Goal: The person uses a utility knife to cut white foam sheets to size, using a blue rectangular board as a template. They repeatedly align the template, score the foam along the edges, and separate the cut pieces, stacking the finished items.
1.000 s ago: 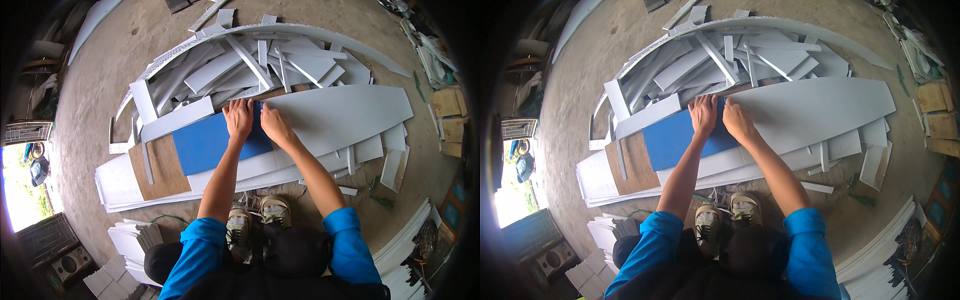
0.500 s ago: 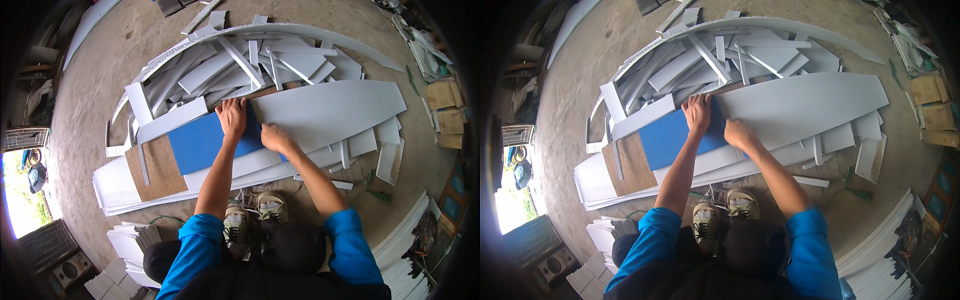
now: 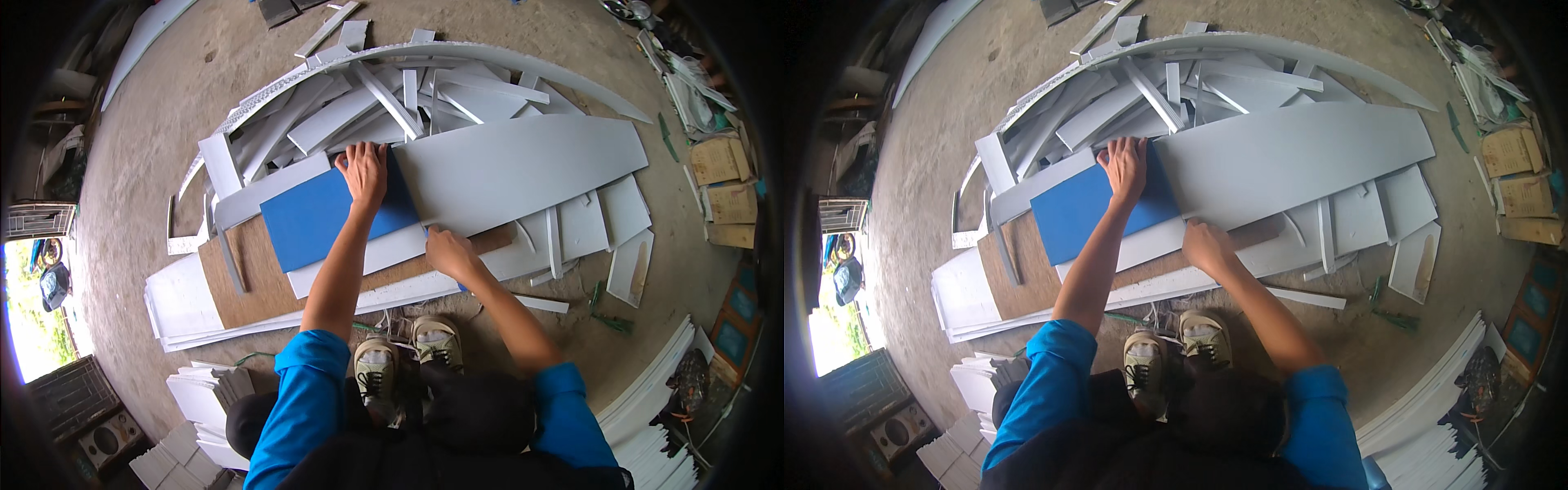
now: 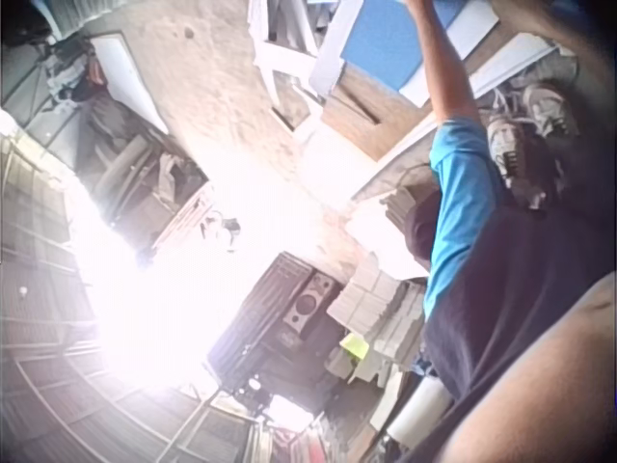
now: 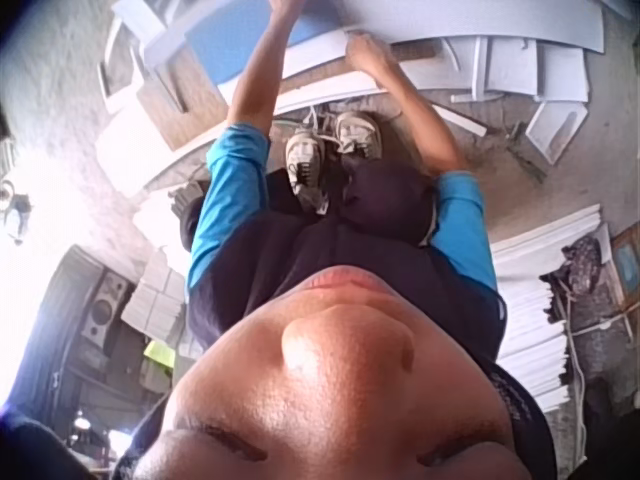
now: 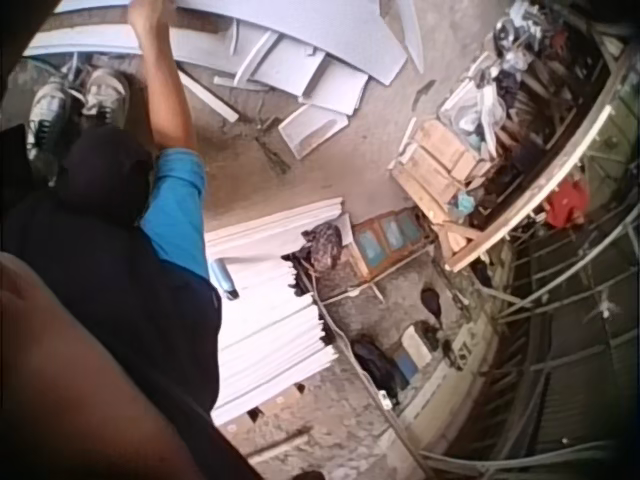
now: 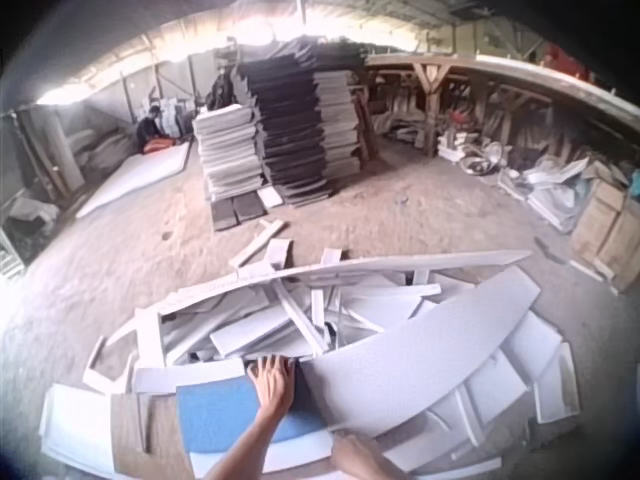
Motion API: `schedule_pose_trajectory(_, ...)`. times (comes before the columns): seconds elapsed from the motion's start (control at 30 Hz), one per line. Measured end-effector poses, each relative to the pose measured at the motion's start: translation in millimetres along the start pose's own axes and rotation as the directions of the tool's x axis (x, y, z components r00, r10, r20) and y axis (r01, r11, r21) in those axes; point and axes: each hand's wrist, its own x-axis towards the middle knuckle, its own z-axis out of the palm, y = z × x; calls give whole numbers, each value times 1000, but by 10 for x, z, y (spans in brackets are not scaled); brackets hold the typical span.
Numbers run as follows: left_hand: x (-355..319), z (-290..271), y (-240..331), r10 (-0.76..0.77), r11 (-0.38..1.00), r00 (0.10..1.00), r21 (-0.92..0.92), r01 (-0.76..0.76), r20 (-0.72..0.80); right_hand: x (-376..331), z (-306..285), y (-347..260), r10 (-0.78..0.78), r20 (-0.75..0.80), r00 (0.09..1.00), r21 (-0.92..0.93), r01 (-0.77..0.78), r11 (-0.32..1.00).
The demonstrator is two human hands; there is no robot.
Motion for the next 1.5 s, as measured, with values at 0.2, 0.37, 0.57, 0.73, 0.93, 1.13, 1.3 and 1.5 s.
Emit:
schedule_pose_trajectory(0.2,-824,-428,117,504,863,814,-138,-485,289,19,65,-17,54,23,998,30,-54,998)
schedule_pose_trajectory(0.37,-1053,-629,169,472,879,801,-124,-461,368,38,5,-81,113,39,993,8,-114,993)
schedule_pose_trajectory(0.57,-1098,-574,145,456,889,829,-114,-444,324,-144,178,-2,104,55,993,4,-104,995)
schedule_pose_trajectory(0.73,-1135,-550,160,456,888,839,-97,-449,296,-238,296,49,118,14,993,11,-118,993)
schedule_pose_trajectory(0.93,-1136,-577,175,433,898,845,-74,-433,314,-372,388,45,86,-88,992,17,-85,996)
schedule_pose_trajectory(1.13,-1142,-565,186,436,898,846,-96,-428,305,-458,534,56,45,-227,973,-54,-58,997)
schedule_pose_trajectory(1.3,-1144,-562,184,435,899,850,-100,-426,297,-488,589,61,28,-285,958,-48,-44,998)
schedule_pose_trajectory(1.5,-1138,-570,186,433,898,840,-79,-432,327,-495,679,136,19,-281,960,-56,-36,998)
